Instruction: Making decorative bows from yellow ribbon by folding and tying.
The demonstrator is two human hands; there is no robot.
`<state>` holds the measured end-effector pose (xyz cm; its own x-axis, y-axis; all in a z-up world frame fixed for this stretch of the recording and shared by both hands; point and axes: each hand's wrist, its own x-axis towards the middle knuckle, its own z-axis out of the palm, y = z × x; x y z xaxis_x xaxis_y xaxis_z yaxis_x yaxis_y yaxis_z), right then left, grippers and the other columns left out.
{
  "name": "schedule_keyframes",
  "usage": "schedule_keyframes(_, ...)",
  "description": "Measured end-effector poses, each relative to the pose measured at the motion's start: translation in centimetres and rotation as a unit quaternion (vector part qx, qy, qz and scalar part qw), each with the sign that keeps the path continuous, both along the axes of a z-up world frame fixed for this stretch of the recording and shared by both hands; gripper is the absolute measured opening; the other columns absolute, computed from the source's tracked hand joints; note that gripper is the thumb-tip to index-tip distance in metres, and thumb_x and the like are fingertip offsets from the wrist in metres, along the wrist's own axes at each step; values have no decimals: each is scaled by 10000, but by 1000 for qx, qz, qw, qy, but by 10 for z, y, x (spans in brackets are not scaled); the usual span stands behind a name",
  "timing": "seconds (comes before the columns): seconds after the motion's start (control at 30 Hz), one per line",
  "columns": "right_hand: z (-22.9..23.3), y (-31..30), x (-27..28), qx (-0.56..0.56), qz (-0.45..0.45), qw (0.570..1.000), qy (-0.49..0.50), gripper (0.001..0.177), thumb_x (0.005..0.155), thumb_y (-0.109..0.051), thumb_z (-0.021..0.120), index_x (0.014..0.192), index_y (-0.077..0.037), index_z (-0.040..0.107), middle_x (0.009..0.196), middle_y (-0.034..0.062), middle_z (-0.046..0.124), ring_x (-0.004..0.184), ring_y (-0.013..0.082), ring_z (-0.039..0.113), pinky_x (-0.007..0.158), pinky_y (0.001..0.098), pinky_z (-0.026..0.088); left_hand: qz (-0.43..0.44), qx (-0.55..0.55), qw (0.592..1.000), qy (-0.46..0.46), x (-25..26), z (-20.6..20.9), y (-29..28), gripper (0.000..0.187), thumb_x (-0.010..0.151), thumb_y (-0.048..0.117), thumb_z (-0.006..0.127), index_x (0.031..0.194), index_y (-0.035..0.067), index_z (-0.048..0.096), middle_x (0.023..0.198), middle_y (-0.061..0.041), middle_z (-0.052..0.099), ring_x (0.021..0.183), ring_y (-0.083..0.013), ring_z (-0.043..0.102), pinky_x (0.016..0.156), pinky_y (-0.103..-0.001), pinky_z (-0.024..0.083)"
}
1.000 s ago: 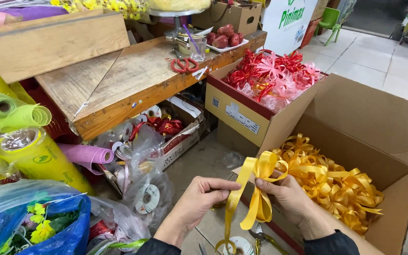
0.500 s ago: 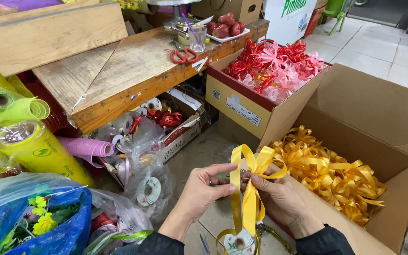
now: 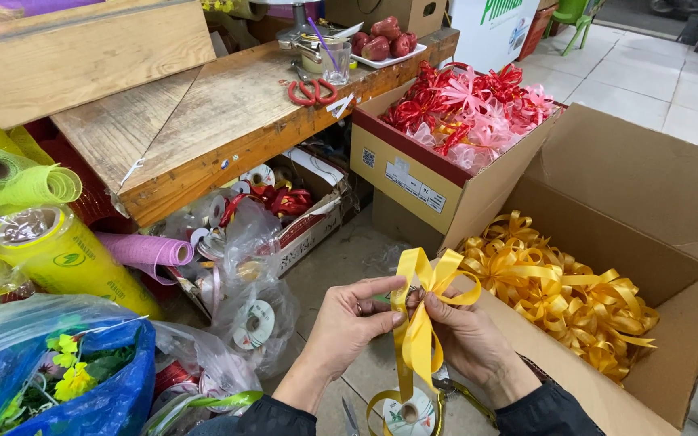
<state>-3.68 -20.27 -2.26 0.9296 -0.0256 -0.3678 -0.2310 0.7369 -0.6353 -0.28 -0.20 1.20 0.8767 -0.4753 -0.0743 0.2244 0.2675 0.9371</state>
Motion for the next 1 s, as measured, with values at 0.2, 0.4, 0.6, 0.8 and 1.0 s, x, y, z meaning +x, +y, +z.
schedule_keyframes(0.2, -10, 2, 4, -29, 25, 998, -57, 293, 891, -13, 706, 1181, 27, 708, 1088, 197, 728, 1028, 342, 690, 982, 487, 571, 11, 12, 1000, -17, -1, -3, -4, 503, 795, -160, 775, 1263, 24, 781, 1323, -96, 766, 882, -146, 734, 827, -265, 664)
schedule_keyframes(0.4, 9, 11, -4, -83, -18, 994, -67, 279, 865, 2, 718, 1130, 88, 725, 1073, 247, 752, 1005, 389, 717, 955, 519, 599, 49, 76, 992, -83, 1, -7, -5, 524, 792, -91, 785, 1272, 120, 792, 1388, -60, 739, 784, -62, 711, 733, -175, 621)
schedule_keyframes(0.6, 11, 24, -9, -235, -75, 965, -93, 341, 827, 54, 764, 1166, 91, 750, 1083, 240, 801, 1003, 321, 739, 901, 452, 630, 91, 162, 965, -187, -4, -14, -8, 507, 780, -72, 723, 1239, 129, 799, 1351, -89, 772, 627, 31, 645, 685, -133, 591)
schedule_keyframes(0.8, -17, 13, 0, -196, -30, 977, -78, 272, 783, 94, 812, 1041, 150, 744, 927, 279, 775, 851, 352, 734, 806, 435, 629, 56, 119, 939, -317, -9, -15, -11, 513, 796, -105, 611, 1262, 55, 755, 1318, -135, 766, 1226, -200, 731, 939, -239, 600)
schedule_keyframes(1.0, -8, 5, 4, -128, 22, 990, -55, 287, 840, 28, 764, 1117, 45, 688, 939, 239, 721, 912, 406, 734, 875, 493, 616, -18, 131, 959, -250, -14, 1, -7, 754, 818, -60, 600, 1526, 192, 545, 1559, -50, 581, 556, -42, 524, 521, -197, 445)
